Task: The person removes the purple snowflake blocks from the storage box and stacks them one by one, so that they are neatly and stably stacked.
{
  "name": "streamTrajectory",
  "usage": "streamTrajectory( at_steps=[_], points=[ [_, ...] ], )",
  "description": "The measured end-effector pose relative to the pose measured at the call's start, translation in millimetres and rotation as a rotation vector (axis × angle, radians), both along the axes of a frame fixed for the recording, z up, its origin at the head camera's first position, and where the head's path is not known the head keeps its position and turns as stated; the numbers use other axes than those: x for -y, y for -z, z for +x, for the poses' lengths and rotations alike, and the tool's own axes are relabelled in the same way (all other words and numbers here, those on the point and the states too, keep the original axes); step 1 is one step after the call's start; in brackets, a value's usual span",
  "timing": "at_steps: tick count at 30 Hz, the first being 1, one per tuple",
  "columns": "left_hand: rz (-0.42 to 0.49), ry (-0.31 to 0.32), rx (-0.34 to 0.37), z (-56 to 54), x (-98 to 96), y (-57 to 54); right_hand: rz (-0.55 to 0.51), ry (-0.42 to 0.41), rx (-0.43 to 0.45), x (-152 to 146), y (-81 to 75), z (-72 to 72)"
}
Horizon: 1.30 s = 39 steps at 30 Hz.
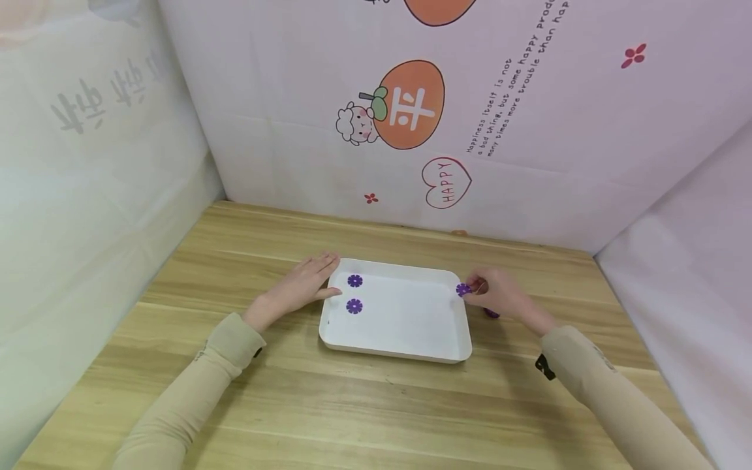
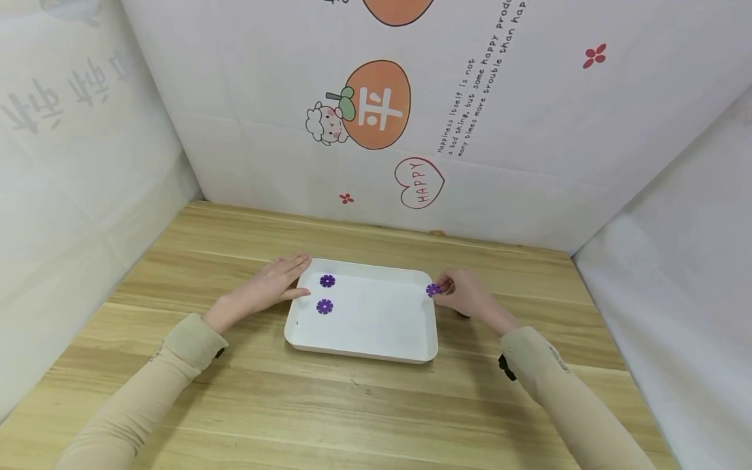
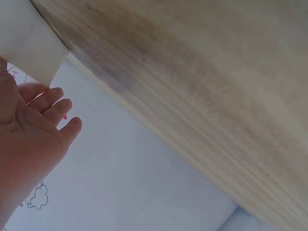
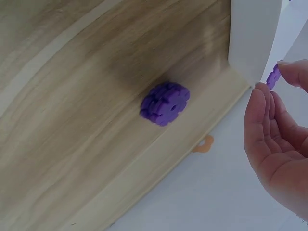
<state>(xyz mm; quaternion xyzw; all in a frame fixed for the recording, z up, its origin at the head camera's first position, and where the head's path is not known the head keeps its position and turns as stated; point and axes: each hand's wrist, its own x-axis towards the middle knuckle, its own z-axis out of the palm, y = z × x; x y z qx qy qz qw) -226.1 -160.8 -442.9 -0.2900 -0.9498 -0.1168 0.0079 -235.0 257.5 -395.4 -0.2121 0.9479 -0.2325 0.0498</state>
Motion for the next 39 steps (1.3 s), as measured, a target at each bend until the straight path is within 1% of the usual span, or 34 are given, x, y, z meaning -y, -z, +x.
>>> streamTrajectory(
  at_steps=[5,12,21,31,39],
  points=[
    [-0.009,-0.003,0.002,0.7,-0.4,-0.1,-0.031,0.029,0.004,-13,0.2,4.2],
    [-0.025,-0.001,-0.002,0.9,-1.2,-0.5,-0.023,0.038,-0.011,-30,2.4,10.0],
    [-0.027,-0.005,0.007,2.1,-1.9,-2.0,-0.009,0.091,0.028,-46,8.2,16.6],
    [-0.027,-0.007,0.007,1.4,-2.0,-1.7,0.052,0.111,0.033,-61,21.5,13.6],
    [-0.03,-0.001,-0.003,1.4,-1.9,-2.3,0.059,0.116,0.033,-62,25.4,12.9]
  ],
)
